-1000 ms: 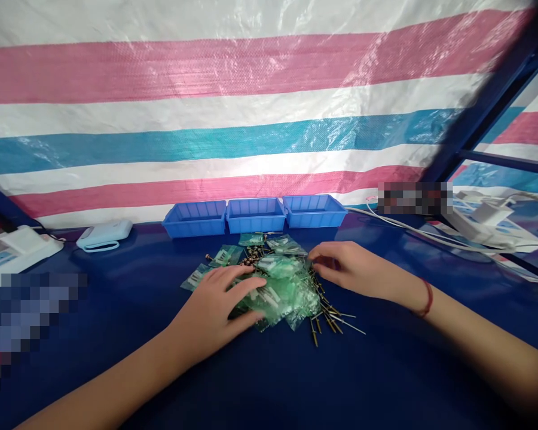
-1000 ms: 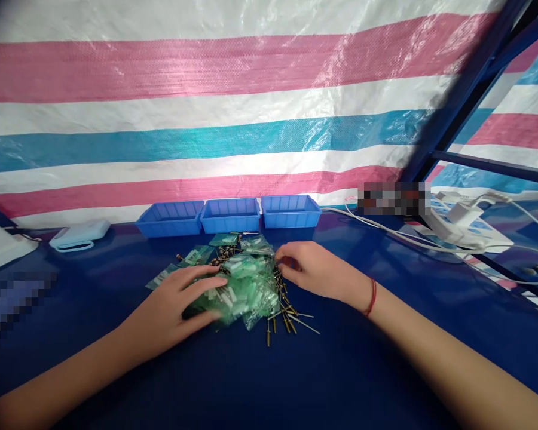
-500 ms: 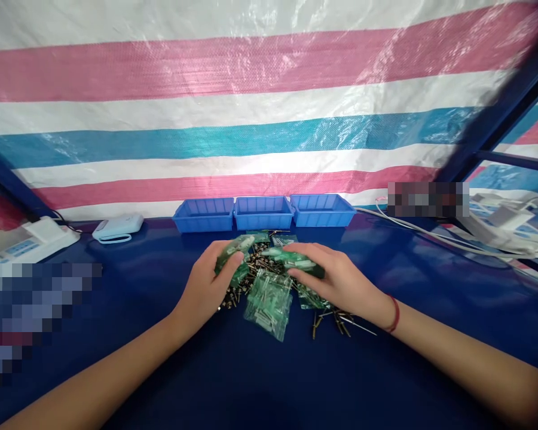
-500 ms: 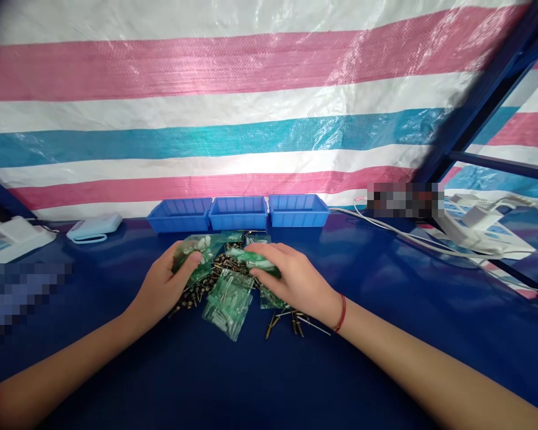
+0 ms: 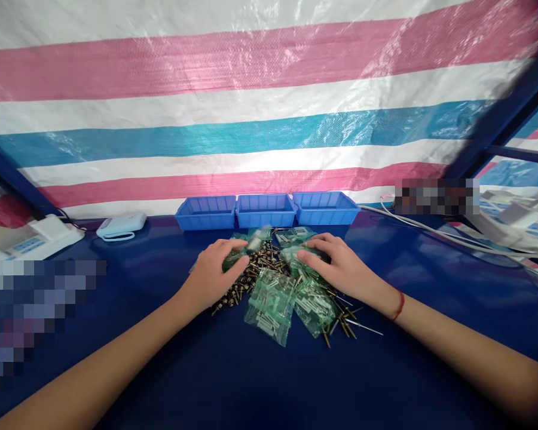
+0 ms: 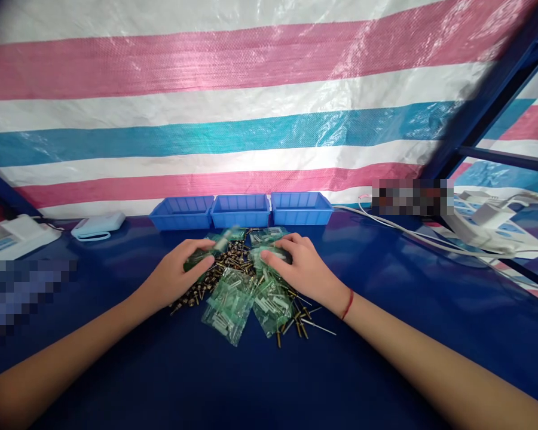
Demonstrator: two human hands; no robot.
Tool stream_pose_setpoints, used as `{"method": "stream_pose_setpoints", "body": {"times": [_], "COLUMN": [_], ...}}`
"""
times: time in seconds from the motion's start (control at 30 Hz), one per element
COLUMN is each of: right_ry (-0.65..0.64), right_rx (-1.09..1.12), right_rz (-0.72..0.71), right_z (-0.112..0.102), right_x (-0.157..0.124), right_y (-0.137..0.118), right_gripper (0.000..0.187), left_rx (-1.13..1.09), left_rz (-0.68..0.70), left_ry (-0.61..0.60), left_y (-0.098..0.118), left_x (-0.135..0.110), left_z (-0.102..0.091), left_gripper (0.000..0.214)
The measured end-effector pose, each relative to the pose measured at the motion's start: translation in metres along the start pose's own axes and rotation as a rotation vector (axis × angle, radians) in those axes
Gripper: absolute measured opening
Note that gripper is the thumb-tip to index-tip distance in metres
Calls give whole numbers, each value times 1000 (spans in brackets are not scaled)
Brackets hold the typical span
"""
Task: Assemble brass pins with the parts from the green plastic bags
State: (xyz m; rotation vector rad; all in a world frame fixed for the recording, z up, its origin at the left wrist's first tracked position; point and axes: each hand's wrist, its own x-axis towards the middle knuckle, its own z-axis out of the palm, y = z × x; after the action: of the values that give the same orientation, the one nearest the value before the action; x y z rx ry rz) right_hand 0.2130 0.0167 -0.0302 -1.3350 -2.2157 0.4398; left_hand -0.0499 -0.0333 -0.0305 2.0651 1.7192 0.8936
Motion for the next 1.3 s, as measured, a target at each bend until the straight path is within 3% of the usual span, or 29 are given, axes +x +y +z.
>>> {"method": "stream_pose_setpoints", "body": {"times": [0.1,0.23,0.33,0.47,0.7,0.8,0.93,1.03,1.13,1.2,1.3], "right_ry": [30,88,-6,-116,-138,23,285,286,243,187,104], "right_rx": [-13,-18,-18,-1,159,119,-207,-269,-317,-342,-334], "right_rz": [-45,-122,-107,-153,-240,-184,-237,-236,-268,-308,-353], "right_z": [-2,-7,-3,8,12,9,0,-3,3,9,15], "right_x": [-3,10,28,34,7,13,43,67,80,85,92], "right_y": [1,11,17,10,-16,-12,13,29,27,19,10], "right_gripper": [51,55,57,58,50,42,40,53,59,47,27], "left_rx": [145,359,396,372,323,300,280,240,326,463,502], "left_rz": [79,-4,-51,78,194,191,192,234,280,249,226], "left_ry": [-99,-216,-353,-357,-381,-361,-299,-133,103,134,91], "left_y": [0,-7,-13,-11,-5,-5,-5,-10,-25,-38,-56], "left_x": [-4,-12,-17,-19,-19,-21,-20,-1,36,61,84], "left_z": [-11,-25,-20,-5,-5,-4,-5,-15,-27,-32,-31], "left_gripper": [47,76,88,87,77,76,75,62,52,52,44]}}
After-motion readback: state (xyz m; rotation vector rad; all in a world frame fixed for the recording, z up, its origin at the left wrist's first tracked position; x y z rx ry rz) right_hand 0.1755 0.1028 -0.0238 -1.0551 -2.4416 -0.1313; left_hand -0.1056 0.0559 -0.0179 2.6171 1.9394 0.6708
